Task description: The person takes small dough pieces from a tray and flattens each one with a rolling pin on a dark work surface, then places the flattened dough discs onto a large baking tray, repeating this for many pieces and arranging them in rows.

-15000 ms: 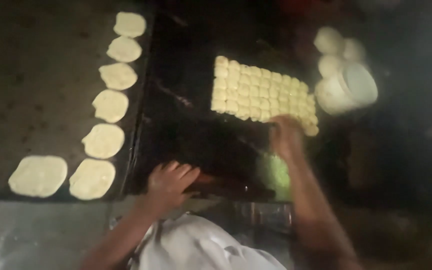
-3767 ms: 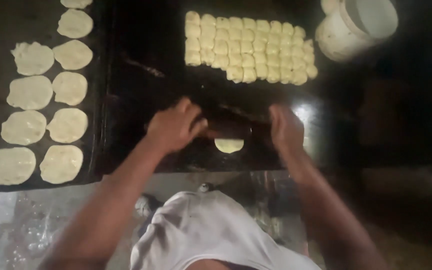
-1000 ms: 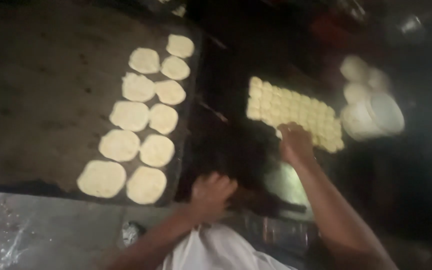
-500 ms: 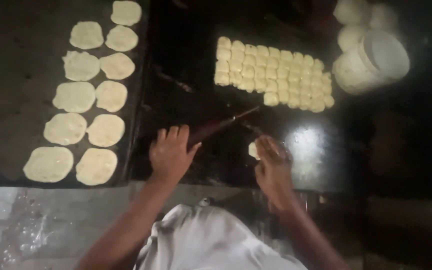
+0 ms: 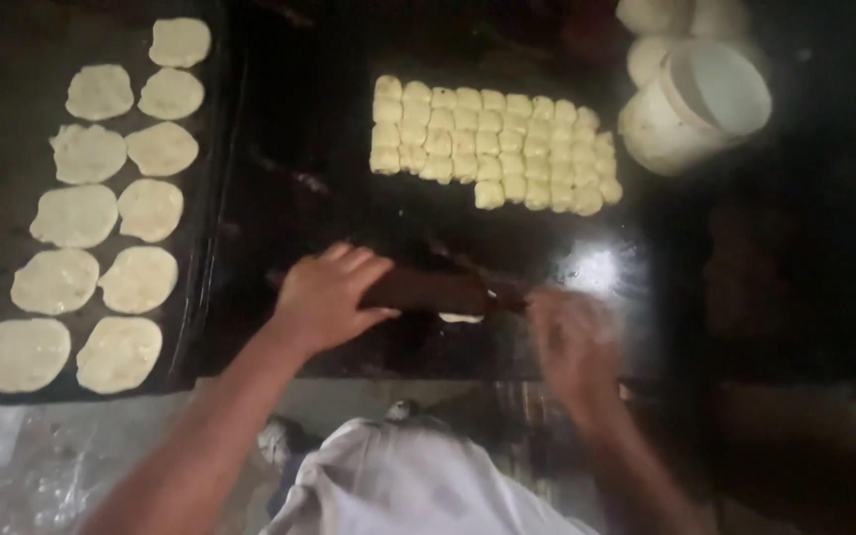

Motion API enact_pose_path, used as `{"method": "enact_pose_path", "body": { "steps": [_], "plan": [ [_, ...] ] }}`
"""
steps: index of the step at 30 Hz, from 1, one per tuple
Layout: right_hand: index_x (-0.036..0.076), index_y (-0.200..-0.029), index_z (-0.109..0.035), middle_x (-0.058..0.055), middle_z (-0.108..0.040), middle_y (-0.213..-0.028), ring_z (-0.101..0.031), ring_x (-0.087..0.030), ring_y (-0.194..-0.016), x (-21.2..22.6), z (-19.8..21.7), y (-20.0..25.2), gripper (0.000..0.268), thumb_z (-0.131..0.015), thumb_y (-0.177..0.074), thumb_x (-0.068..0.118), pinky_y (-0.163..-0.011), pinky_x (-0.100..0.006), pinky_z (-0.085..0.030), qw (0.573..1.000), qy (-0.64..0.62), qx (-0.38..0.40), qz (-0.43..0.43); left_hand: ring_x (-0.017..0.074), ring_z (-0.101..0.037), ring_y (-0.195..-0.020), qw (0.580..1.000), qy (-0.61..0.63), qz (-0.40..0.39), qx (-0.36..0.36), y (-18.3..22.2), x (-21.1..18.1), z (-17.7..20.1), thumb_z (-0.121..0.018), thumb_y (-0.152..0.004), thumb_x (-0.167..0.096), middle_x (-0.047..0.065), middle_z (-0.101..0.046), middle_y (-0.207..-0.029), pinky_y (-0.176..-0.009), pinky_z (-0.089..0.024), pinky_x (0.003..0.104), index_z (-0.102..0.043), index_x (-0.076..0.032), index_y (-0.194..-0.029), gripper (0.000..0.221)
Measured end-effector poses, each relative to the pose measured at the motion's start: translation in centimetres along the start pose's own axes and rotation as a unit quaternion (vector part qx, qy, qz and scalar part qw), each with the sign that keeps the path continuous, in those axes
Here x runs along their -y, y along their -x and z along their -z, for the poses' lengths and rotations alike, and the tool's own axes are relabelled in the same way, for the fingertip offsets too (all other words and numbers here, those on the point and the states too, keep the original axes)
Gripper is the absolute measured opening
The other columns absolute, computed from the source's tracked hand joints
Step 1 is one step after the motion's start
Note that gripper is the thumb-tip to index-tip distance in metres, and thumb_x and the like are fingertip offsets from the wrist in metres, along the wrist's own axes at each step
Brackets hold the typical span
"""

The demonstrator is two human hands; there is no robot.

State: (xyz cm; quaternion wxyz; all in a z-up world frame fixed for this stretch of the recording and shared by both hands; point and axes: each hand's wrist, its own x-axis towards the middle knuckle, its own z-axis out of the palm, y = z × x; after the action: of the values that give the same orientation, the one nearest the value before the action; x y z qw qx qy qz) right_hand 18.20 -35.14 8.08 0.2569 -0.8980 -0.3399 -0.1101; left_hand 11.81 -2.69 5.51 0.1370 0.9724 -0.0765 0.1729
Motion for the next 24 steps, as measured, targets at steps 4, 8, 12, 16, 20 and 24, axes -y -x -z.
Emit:
{"method": "enact_pose_path", "body": {
  "steps": [4,8,12,16,20,24],
  "plan": [
    [0.004,-0.104,-0.07,-0.019,-0.072,-0.098,-0.067,-0.04,-0.088,-9.7,-5.0,-1.6,0.013,-0.06,-0.103,0.013,-0.084,-0.052,-0.048,0.979,0.127,-0.149,0.057,0.0351,-0.065,-0.107,0.989,0.052,0.005,0.136,-4.4,-0.5,-2.2,-0.058,-0.091,-0.059,0.014,-0.057,-0.129,-0.078,-0.056,0.049,-0.061,-0.014,-0.129,0.058],
    [0.005,-0.107,-0.068,-0.021,-0.07,-0.09,-0.063,-0.048,-0.081,-12.0,-6.3,-6.0,0.022,-0.055,-0.113,0.023,-0.066,-0.055,-0.048,0.982,0.153,-0.098,-0.058,0.0416,-0.067,-0.102,0.992,0.051,0.056,0.105,-6.4,1.2,-3.4,-0.045,-0.106,-0.054,0.017,-0.055,-0.138,-0.081,-0.056,0.054,-0.056,-0.011,-0.135,0.053],
    [0.008,-0.107,-0.07,-0.02,-0.071,-0.095,-0.068,-0.043,-0.082,-9.9,-6.6,0.1,0.028,-0.049,-0.111,0.026,-0.072,-0.051,-0.054,0.983,0.126,-0.132,-0.003,0.0353,-0.067,-0.105,0.993,0.056,0.039,0.097,-2.6,-0.4,-1.1,-0.056,-0.093,-0.064,0.013,-0.058,-0.135,-0.082,-0.056,0.049,-0.055,-0.013,-0.137,0.068],
    [0.01,-0.109,-0.073,-0.018,-0.076,-0.106,-0.071,-0.038,-0.091,-4.5,-3.7,1.3,0.022,-0.055,-0.105,0.021,-0.083,-0.049,-0.056,0.994,0.094,0.002,-0.057,0.0258,-0.06,-0.117,0.993,-0.016,-0.025,0.114,1.4,-1.0,-2.1,-0.076,-0.074,-0.056,0.003,-0.063,-0.129,-0.084,-0.055,0.046,-0.06,-0.02,-0.136,0.074],
    [0.008,-0.113,-0.071,-0.024,-0.072,-0.106,-0.069,-0.043,-0.094,-1.8,-5.0,-4.1,0.029,-0.069,-0.09,0.026,-0.078,-0.051,-0.055,0.983,0.01,0.126,-0.136,0.0233,-0.059,-0.114,0.993,0.022,-0.061,0.102,2.2,0.0,-1.4,-0.084,-0.076,-0.046,-0.001,-0.064,-0.12,-0.087,-0.054,0.043,-0.062,-0.018,-0.135,0.069],
    [0.005,-0.103,-0.068,-0.024,-0.07,-0.101,-0.066,-0.048,-0.095,-2.2,-8.9,-2.4,0.03,-0.07,-0.078,0.022,-0.077,-0.056,-0.049,0.987,0.148,0.002,0.067,0.0222,-0.058,-0.114,0.988,0.008,-0.113,0.109,6.0,0.2,0.4,-0.085,-0.069,-0.042,-0.002,-0.064,-0.12,-0.086,-0.052,0.043,-0.062,-0.018,-0.133,0.072]
  ]
}}
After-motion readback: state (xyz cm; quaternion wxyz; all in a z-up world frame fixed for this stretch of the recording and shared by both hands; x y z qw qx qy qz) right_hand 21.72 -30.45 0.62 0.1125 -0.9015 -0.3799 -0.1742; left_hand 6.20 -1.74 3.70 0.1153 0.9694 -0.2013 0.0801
